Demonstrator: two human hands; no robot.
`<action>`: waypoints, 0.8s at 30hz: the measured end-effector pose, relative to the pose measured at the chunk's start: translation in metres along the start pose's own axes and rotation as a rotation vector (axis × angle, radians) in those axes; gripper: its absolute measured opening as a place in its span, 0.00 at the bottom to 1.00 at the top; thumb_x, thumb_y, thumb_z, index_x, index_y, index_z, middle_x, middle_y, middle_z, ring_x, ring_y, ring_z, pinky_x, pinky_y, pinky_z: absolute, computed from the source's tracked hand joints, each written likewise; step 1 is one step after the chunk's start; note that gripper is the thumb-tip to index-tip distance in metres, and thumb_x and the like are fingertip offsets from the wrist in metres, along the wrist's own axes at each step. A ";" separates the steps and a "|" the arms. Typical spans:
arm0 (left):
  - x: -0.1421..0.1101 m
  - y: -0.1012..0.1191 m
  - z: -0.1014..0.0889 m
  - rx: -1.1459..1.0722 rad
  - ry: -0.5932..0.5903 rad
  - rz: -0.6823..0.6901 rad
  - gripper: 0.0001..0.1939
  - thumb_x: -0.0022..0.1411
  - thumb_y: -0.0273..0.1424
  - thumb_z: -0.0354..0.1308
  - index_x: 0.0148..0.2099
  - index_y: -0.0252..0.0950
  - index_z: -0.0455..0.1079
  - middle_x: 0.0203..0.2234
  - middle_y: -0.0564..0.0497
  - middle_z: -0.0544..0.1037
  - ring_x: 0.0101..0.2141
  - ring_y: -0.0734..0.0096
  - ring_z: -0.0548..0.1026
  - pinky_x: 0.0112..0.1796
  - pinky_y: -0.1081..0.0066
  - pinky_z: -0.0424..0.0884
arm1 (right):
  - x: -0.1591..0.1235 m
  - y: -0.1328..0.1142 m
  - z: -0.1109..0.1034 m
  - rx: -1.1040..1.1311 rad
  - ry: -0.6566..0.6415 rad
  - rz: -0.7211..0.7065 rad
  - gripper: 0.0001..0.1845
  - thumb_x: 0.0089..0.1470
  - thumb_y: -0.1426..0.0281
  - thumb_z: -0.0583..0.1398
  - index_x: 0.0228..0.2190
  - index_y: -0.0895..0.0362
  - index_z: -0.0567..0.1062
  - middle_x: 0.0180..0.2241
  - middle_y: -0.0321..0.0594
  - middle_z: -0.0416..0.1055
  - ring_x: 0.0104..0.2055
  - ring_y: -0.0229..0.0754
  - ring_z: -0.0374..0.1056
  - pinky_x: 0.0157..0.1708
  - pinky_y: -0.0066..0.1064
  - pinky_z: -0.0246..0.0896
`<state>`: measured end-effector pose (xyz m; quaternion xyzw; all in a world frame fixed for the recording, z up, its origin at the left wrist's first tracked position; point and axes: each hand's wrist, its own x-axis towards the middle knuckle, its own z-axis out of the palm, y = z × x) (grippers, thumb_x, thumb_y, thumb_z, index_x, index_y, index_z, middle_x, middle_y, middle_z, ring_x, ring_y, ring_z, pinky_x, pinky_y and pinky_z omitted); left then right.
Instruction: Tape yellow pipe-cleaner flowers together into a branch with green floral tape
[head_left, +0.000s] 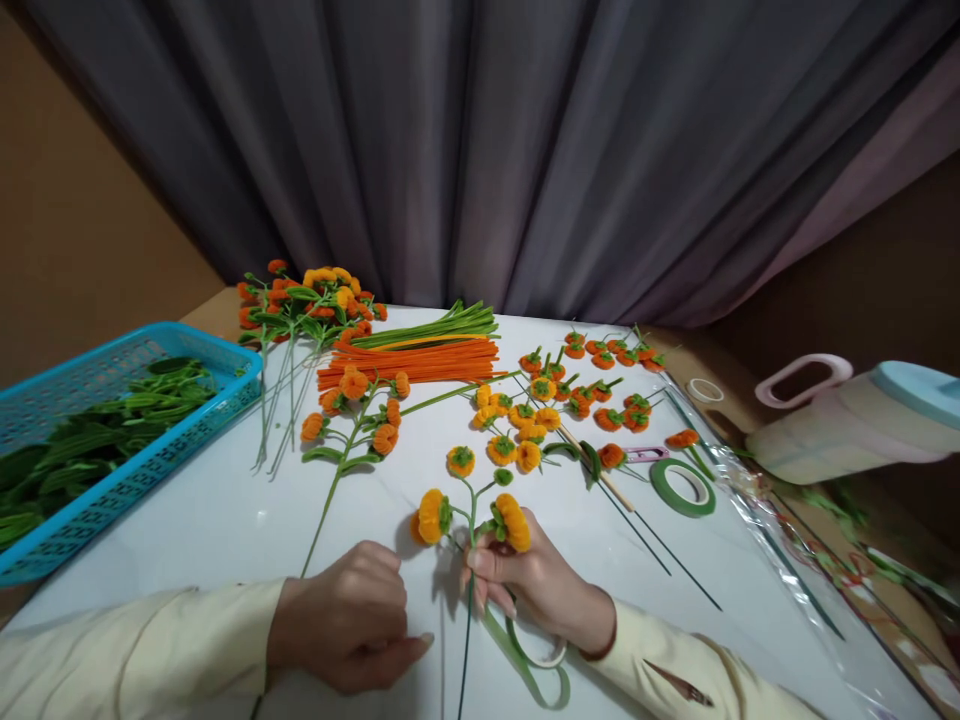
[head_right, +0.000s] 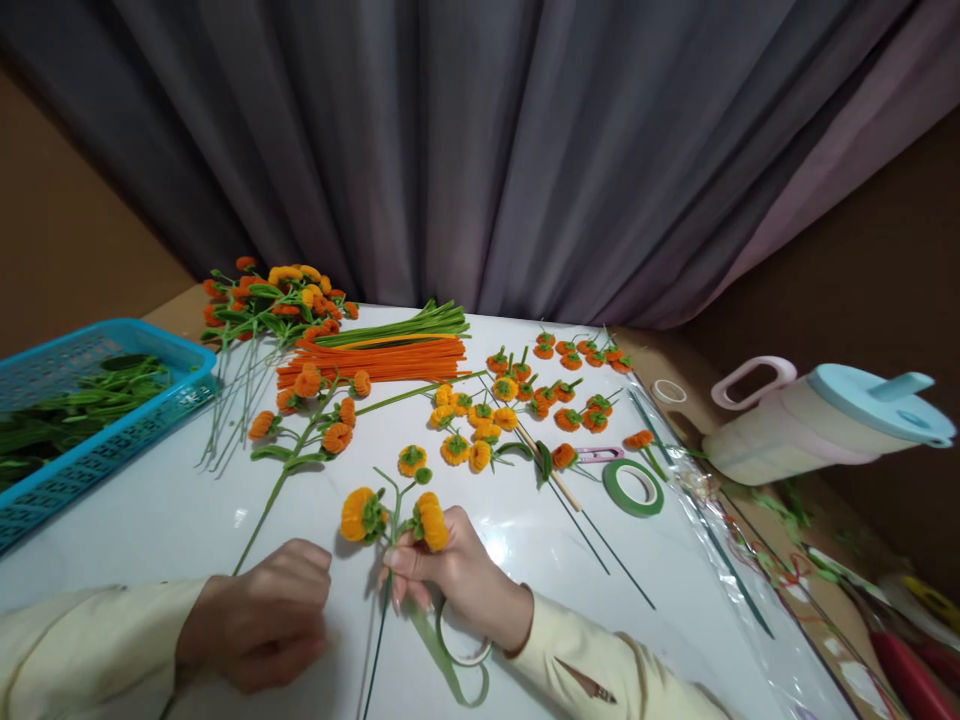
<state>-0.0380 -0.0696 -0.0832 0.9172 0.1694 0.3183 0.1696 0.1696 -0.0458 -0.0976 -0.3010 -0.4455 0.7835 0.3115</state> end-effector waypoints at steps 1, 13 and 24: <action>0.005 0.002 -0.007 0.008 0.046 -0.004 0.18 0.62 0.26 0.44 0.19 0.39 0.48 0.07 0.57 0.57 0.12 0.75 0.54 0.19 0.68 0.52 | 0.000 0.001 0.000 0.009 -0.004 0.000 0.17 0.44 0.60 0.67 0.19 0.63 0.76 0.14 0.36 0.70 0.10 0.26 0.52 0.10 0.20 0.41; 0.066 0.005 -0.075 0.230 0.109 -0.367 0.07 0.63 0.29 0.53 0.42 0.33 0.68 0.37 0.47 0.75 0.40 0.66 0.70 0.43 0.66 0.66 | 0.004 0.000 0.002 0.071 -0.034 0.016 0.18 0.43 0.59 0.68 0.20 0.63 0.77 0.14 0.35 0.69 0.11 0.27 0.54 0.11 0.20 0.44; 0.101 -0.025 -0.062 -0.196 -0.299 -0.586 0.14 0.63 0.35 0.53 0.36 0.33 0.77 0.28 0.51 0.80 0.27 0.74 0.73 0.30 0.79 0.64 | 0.003 0.003 -0.002 -0.022 -0.054 -0.035 0.20 0.47 0.59 0.66 0.18 0.62 0.74 0.12 0.31 0.63 0.12 0.28 0.54 0.14 0.21 0.48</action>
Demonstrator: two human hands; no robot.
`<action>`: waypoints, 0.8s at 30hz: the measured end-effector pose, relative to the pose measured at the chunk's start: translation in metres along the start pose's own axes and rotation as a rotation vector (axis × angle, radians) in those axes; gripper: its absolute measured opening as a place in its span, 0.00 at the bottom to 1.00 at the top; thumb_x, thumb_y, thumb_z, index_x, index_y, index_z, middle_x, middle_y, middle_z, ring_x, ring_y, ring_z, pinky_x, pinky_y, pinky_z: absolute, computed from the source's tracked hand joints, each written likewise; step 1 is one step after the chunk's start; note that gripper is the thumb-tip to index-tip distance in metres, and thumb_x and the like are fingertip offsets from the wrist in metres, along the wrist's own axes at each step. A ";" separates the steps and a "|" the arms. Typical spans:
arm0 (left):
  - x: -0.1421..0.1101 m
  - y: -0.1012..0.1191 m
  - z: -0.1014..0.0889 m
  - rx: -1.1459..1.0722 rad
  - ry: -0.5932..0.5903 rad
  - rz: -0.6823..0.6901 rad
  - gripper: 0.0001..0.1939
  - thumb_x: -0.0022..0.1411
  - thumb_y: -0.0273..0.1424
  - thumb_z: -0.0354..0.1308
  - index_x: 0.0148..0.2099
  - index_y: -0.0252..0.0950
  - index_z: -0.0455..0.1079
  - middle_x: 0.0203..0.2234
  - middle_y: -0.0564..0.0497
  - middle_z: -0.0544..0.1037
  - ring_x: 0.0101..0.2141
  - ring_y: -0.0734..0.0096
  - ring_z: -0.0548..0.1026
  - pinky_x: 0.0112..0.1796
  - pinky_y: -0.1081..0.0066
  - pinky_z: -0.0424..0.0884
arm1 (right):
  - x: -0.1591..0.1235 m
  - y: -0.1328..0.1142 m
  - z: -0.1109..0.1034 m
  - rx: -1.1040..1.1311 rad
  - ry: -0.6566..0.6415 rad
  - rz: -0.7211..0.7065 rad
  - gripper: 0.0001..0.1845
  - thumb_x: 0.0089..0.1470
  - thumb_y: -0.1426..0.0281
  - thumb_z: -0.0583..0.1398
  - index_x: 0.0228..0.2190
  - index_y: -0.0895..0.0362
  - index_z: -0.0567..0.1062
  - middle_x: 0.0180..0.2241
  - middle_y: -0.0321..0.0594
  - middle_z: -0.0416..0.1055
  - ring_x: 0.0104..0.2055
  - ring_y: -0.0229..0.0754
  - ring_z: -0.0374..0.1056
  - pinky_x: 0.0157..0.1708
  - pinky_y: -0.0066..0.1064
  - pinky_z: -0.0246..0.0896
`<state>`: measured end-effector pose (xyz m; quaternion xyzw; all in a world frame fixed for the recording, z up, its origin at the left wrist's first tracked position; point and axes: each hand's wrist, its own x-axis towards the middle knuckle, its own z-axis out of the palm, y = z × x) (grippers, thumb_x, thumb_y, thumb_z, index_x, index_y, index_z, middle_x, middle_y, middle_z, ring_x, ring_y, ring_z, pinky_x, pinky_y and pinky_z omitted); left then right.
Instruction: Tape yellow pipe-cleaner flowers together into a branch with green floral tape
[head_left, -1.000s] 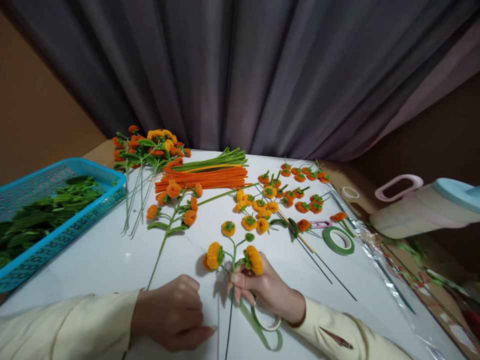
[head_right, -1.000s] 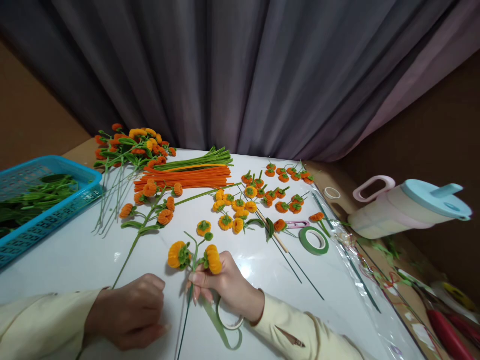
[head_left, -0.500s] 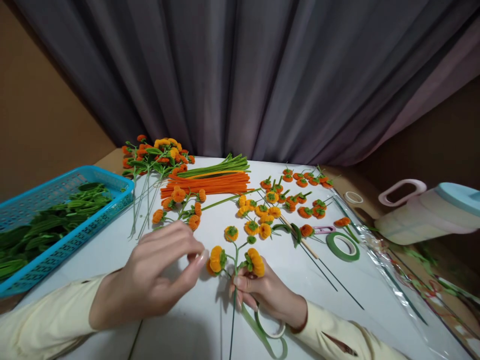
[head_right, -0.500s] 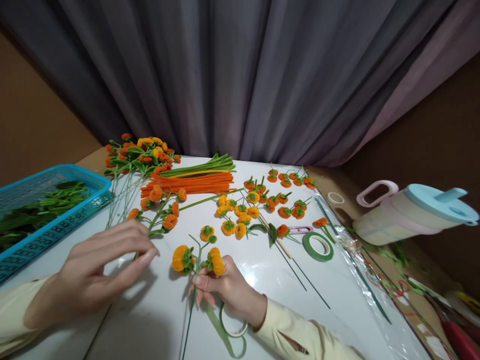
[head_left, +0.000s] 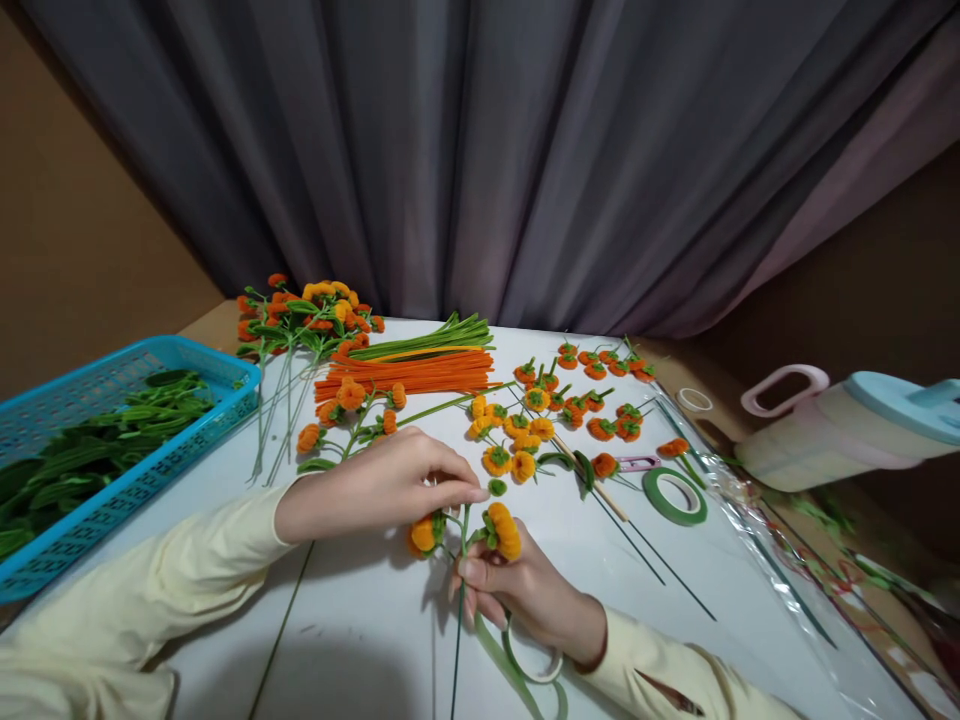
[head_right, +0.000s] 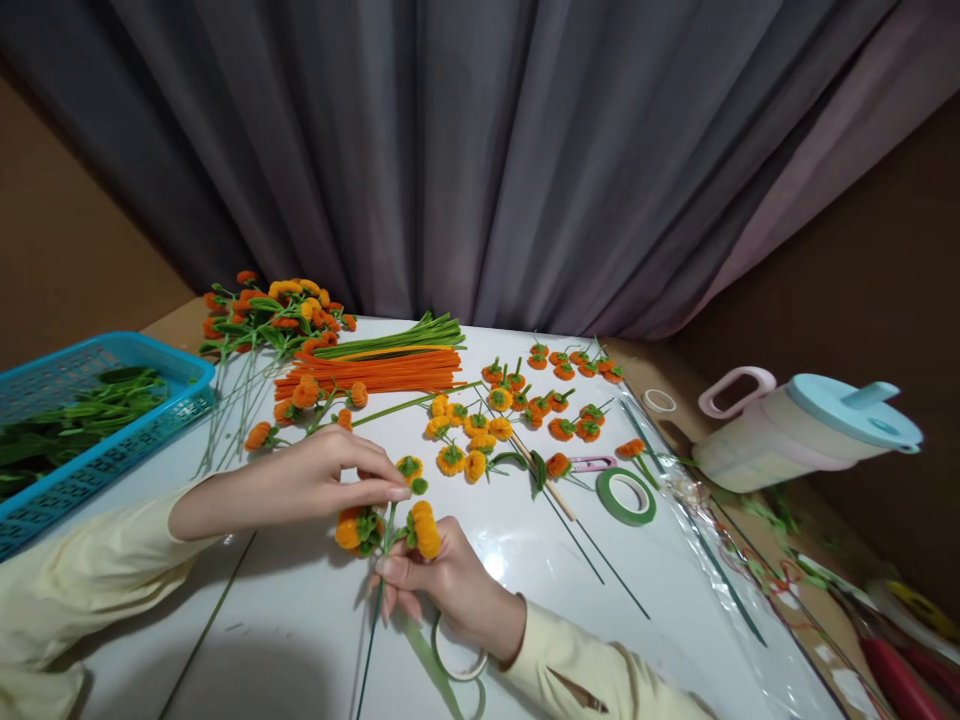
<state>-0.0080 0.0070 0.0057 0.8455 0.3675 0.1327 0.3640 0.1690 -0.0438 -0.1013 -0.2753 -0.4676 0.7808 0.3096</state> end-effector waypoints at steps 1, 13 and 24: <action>0.000 -0.001 0.000 -0.028 -0.002 -0.025 0.14 0.62 0.36 0.53 0.36 0.33 0.77 0.28 0.51 0.80 0.28 0.74 0.73 0.29 0.79 0.64 | 0.000 0.000 0.000 0.000 0.002 0.001 0.19 0.47 0.59 0.66 0.18 0.63 0.75 0.12 0.31 0.63 0.13 0.28 0.54 0.14 0.21 0.48; 0.012 -0.009 0.011 -0.422 -0.073 -0.238 0.17 0.55 0.42 0.59 0.28 0.31 0.73 0.18 0.54 0.73 0.21 0.78 0.66 0.22 0.80 0.61 | -0.002 -0.003 0.004 -0.007 0.044 0.031 0.20 0.46 0.58 0.66 0.17 0.63 0.74 0.14 0.36 0.69 0.12 0.27 0.53 0.11 0.21 0.39; 0.013 -0.010 0.021 -0.429 -0.021 -0.291 0.10 0.54 0.34 0.57 0.26 0.32 0.69 0.16 0.57 0.68 0.19 0.79 0.63 0.21 0.79 0.60 | -0.002 -0.003 0.005 0.013 0.043 0.025 0.20 0.46 0.60 0.67 0.17 0.64 0.74 0.13 0.36 0.67 0.11 0.26 0.53 0.12 0.20 0.41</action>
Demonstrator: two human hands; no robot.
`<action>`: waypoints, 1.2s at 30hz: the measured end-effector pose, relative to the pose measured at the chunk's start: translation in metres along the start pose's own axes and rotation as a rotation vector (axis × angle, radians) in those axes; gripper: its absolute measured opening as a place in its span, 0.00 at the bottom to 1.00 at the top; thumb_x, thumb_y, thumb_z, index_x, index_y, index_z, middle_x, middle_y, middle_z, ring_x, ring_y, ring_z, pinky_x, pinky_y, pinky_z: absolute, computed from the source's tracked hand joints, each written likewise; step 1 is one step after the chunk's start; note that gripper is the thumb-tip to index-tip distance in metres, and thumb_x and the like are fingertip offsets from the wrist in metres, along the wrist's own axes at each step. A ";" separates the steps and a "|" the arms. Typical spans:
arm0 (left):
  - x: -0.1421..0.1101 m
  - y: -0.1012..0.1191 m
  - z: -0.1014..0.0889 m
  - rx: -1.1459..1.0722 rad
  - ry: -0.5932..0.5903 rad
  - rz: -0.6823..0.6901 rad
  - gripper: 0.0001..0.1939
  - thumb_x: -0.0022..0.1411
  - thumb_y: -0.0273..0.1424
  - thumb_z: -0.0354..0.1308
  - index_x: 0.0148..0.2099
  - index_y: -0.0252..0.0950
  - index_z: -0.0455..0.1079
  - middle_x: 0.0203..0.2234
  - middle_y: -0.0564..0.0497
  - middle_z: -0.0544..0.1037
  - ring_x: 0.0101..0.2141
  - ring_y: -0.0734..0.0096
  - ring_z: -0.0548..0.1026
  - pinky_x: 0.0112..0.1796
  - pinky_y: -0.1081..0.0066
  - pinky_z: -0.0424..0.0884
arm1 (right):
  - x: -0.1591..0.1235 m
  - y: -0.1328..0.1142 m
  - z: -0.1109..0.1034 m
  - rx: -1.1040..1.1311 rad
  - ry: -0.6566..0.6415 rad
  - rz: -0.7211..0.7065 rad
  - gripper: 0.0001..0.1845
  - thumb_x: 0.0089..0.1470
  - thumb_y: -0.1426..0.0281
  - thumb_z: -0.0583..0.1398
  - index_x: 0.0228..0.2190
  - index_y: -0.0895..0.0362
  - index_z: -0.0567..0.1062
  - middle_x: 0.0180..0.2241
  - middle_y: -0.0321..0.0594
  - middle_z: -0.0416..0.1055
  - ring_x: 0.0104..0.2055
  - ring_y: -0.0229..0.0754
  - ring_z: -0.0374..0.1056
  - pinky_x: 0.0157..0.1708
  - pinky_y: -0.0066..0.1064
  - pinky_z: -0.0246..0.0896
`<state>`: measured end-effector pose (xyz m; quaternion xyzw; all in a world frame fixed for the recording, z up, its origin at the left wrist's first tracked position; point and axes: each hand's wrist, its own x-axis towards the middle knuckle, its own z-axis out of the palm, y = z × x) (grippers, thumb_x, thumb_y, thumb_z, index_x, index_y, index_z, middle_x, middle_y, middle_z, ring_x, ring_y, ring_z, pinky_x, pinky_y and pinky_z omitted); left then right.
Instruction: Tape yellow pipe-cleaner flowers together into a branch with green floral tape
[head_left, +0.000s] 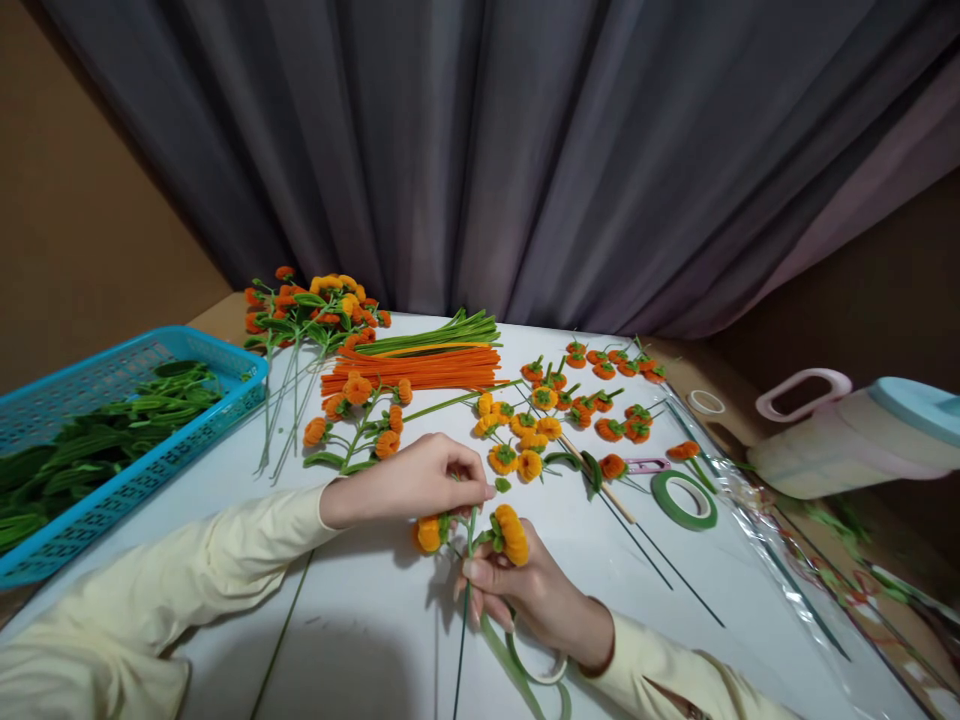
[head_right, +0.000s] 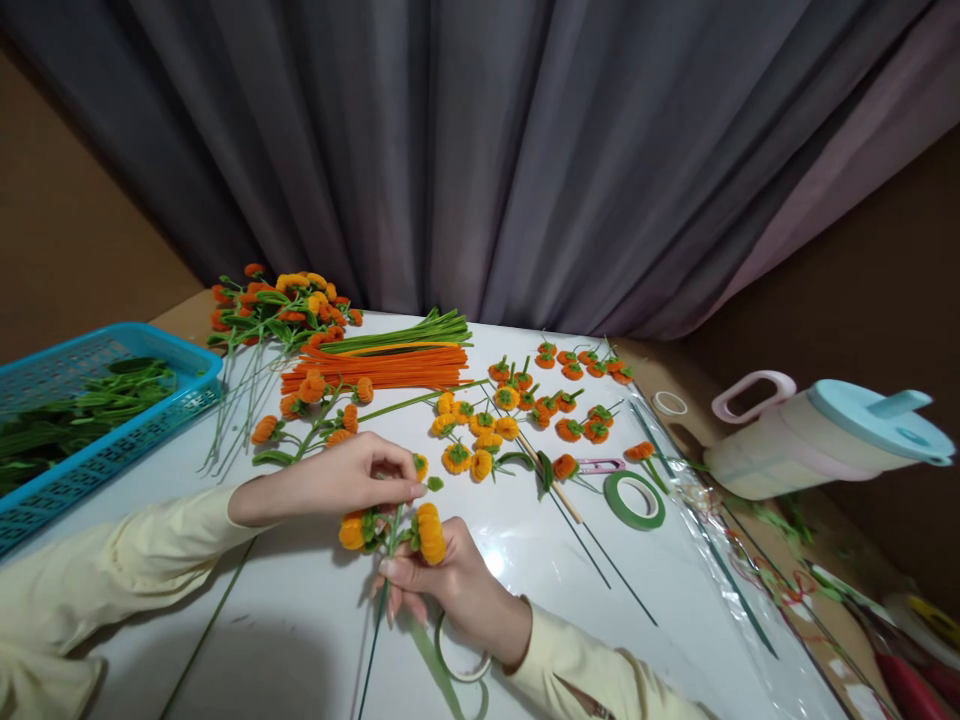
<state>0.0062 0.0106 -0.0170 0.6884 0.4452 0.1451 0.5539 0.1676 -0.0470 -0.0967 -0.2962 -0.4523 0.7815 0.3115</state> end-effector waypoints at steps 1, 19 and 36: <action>0.000 0.000 0.000 0.011 -0.004 -0.003 0.10 0.54 0.34 0.57 0.26 0.32 0.69 0.16 0.57 0.68 0.19 0.79 0.63 0.21 0.79 0.60 | 0.000 0.000 0.000 0.002 0.007 0.001 0.20 0.45 0.60 0.67 0.17 0.65 0.74 0.13 0.37 0.67 0.11 0.26 0.53 0.11 0.21 0.40; -0.005 0.001 -0.014 0.135 -0.274 -0.020 0.22 0.59 0.47 0.51 0.31 0.33 0.74 0.19 0.52 0.74 0.19 0.76 0.66 0.22 0.79 0.62 | 0.001 0.004 -0.001 0.022 0.002 0.022 0.17 0.46 0.62 0.67 0.25 0.63 0.71 0.17 0.36 0.69 0.12 0.27 0.56 0.10 0.18 0.46; 0.001 -0.002 -0.018 0.037 -0.475 0.341 0.12 0.61 0.34 0.54 0.32 0.37 0.78 0.26 0.48 0.76 0.31 0.67 0.71 0.35 0.72 0.67 | -0.003 -0.001 0.001 0.081 -0.183 0.032 0.15 0.46 0.64 0.66 0.21 0.64 0.74 0.13 0.35 0.68 0.14 0.33 0.64 0.18 0.23 0.63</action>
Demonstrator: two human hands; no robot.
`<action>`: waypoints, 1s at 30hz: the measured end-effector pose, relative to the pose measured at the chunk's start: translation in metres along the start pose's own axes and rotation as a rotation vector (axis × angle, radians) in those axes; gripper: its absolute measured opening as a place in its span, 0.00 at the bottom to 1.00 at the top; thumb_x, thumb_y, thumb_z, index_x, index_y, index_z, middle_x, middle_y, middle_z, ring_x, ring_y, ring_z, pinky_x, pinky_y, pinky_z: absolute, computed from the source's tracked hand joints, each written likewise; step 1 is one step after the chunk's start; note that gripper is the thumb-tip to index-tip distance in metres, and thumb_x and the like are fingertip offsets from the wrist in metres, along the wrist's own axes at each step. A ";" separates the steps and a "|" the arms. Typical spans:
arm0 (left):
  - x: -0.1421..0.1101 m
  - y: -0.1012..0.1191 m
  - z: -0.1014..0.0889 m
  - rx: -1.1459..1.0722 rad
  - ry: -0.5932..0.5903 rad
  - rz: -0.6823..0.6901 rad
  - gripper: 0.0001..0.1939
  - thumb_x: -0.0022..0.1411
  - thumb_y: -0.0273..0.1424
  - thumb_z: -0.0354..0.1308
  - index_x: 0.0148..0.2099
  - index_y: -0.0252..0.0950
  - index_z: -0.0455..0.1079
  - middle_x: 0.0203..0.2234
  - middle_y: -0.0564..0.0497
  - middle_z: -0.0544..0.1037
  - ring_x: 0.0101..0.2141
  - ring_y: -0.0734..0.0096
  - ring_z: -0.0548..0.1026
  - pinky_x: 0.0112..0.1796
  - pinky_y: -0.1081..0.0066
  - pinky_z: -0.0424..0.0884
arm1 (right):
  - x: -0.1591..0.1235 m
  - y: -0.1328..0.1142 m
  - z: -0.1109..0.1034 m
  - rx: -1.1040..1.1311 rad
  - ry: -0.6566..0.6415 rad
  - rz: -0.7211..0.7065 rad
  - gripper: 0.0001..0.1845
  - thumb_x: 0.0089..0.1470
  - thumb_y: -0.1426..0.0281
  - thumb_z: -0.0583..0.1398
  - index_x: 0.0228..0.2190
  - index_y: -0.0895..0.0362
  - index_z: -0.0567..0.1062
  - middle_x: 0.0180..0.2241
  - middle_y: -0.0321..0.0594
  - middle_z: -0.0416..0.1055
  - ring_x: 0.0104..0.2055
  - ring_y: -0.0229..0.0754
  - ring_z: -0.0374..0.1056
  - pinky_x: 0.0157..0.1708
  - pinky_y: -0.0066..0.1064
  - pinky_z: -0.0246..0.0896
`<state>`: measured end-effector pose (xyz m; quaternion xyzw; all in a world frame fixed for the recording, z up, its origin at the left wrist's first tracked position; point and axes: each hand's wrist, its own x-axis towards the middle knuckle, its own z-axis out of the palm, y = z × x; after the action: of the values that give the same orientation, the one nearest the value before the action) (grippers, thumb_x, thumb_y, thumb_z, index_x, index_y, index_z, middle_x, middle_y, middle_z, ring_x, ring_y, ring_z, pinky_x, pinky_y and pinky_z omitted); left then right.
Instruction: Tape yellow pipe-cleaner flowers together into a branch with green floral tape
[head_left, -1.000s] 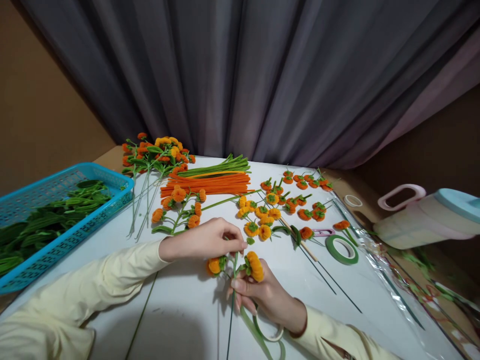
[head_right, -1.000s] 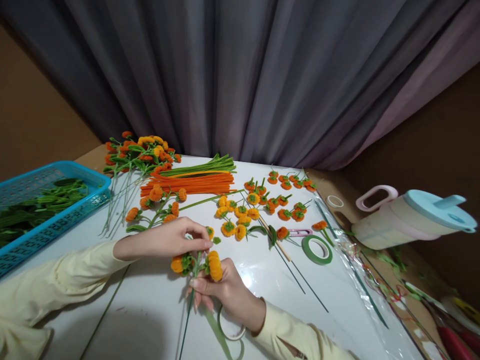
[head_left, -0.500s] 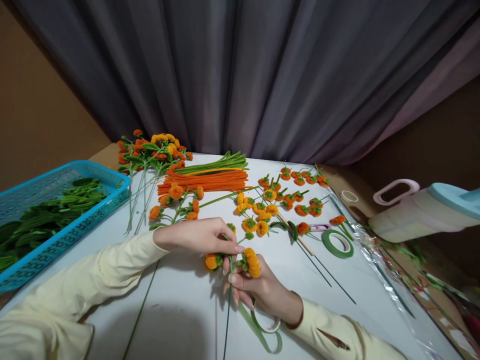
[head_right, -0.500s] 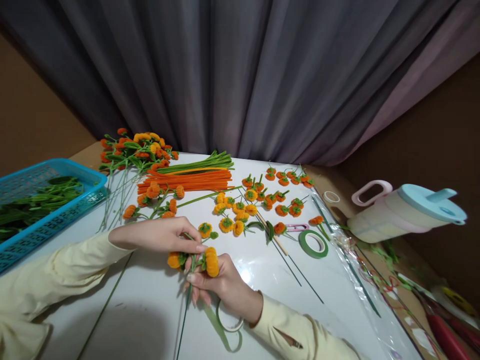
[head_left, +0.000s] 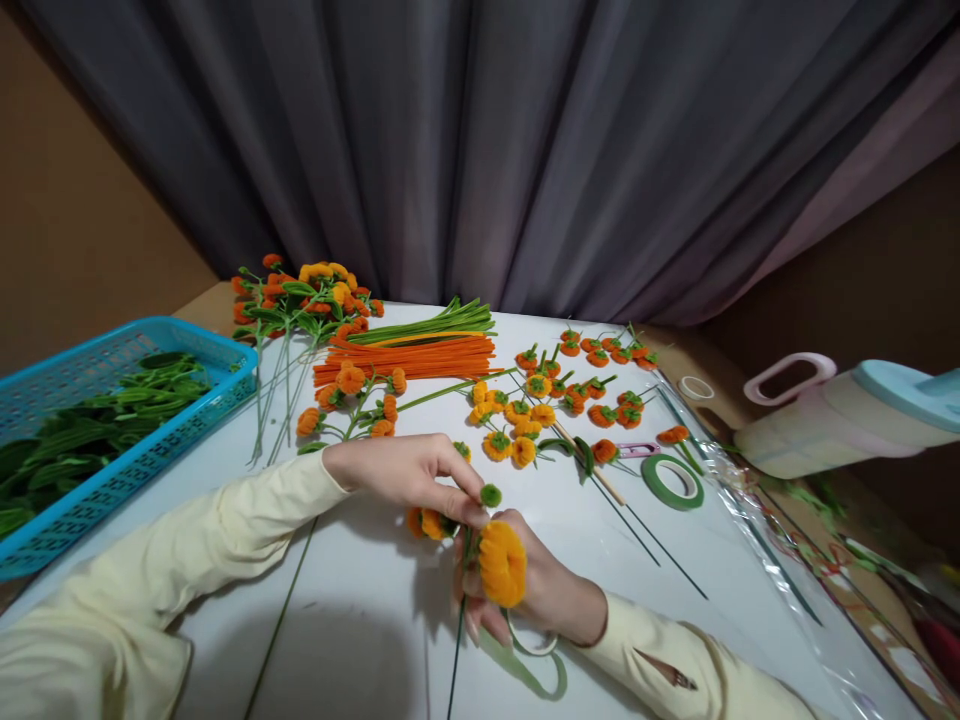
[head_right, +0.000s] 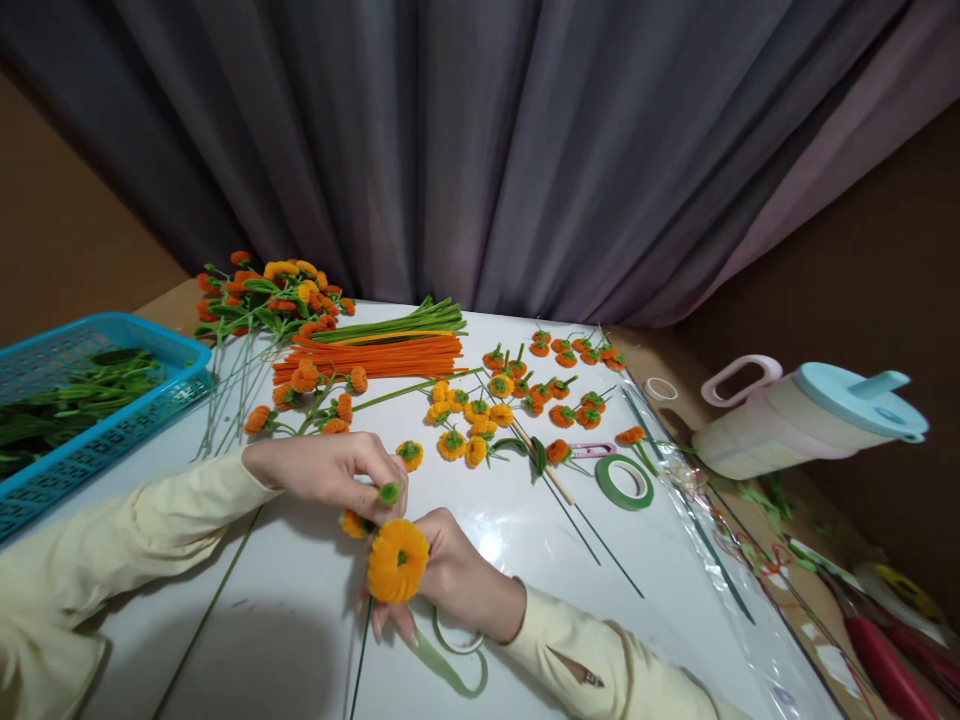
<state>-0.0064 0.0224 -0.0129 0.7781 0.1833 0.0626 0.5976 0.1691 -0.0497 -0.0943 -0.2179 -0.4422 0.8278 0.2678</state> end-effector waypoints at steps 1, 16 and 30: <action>0.001 0.001 0.000 0.025 0.023 0.032 0.12 0.61 0.33 0.54 0.32 0.37 0.78 0.28 0.47 0.76 0.32 0.66 0.72 0.37 0.72 0.67 | -0.001 -0.001 0.002 -0.001 0.030 -0.010 0.16 0.46 0.63 0.66 0.20 0.64 0.74 0.13 0.35 0.68 0.13 0.33 0.64 0.17 0.23 0.62; -0.062 -0.010 0.049 0.235 0.547 -0.211 0.12 0.60 0.31 0.54 0.34 0.37 0.78 0.27 0.50 0.77 0.28 0.72 0.73 0.29 0.77 0.66 | -0.007 -0.013 0.030 -0.081 0.243 -0.058 0.23 0.47 0.55 0.64 0.18 0.63 0.71 0.13 0.38 0.68 0.12 0.33 0.65 0.10 0.19 0.58; -0.012 -0.016 0.103 -0.650 0.865 -0.223 0.19 0.51 0.42 0.62 0.21 0.32 0.65 0.16 0.53 0.69 0.22 0.72 0.66 0.27 0.73 0.63 | -0.012 -0.013 0.043 -0.281 0.455 -0.020 0.25 0.50 0.54 0.60 0.14 0.59 0.68 0.09 0.32 0.63 0.10 0.32 0.61 0.09 0.20 0.53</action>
<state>0.0114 -0.0718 -0.0549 0.4328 0.4646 0.3661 0.6803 0.1559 -0.0782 -0.0592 -0.4292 -0.4834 0.6853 0.3353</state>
